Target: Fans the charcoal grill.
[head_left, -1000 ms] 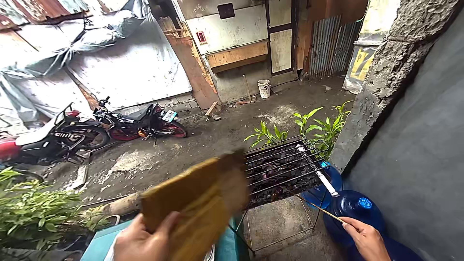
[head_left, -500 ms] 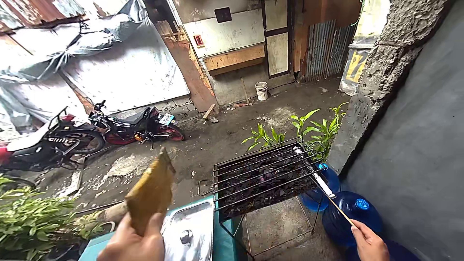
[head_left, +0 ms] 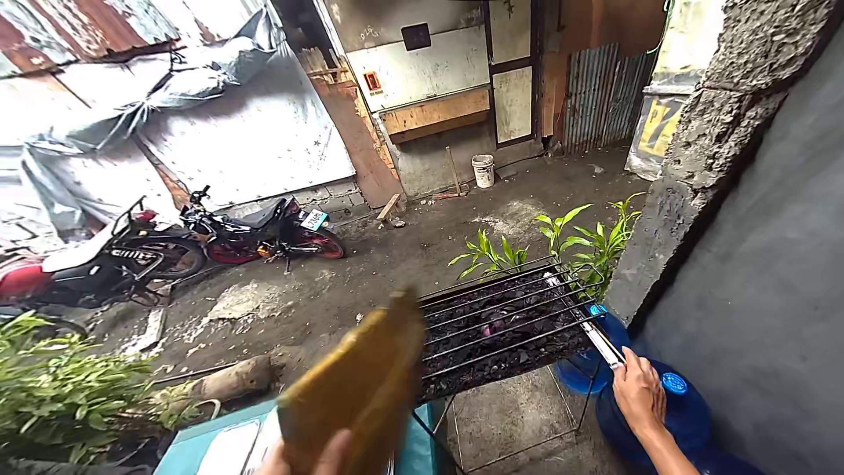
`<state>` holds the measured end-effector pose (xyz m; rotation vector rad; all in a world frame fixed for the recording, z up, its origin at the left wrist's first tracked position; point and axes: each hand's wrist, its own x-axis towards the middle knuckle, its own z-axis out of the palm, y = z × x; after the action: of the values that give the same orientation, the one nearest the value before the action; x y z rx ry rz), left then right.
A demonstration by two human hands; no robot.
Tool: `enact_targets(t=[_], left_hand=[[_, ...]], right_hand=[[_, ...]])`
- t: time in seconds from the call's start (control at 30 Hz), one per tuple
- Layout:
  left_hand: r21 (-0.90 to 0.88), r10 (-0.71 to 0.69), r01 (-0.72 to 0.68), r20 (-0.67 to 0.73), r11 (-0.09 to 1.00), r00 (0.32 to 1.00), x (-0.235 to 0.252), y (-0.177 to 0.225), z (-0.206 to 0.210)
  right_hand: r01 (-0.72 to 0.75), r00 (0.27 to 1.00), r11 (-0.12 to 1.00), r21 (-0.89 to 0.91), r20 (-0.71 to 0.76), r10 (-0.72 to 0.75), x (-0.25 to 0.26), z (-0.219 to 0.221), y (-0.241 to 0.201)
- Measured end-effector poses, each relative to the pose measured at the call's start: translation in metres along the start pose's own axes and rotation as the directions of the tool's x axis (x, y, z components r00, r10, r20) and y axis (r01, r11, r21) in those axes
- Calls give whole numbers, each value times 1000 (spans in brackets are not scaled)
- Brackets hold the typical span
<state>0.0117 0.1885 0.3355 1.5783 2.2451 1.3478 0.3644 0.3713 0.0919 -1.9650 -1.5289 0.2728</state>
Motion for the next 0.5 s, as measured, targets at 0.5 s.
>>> enact_targets(t=[0.5], left_hand=[[-460,-210,271,180,846,961,11,3,27]], right_hand=[[191,971,965,182,-177,-159,-44,-78,-22]])
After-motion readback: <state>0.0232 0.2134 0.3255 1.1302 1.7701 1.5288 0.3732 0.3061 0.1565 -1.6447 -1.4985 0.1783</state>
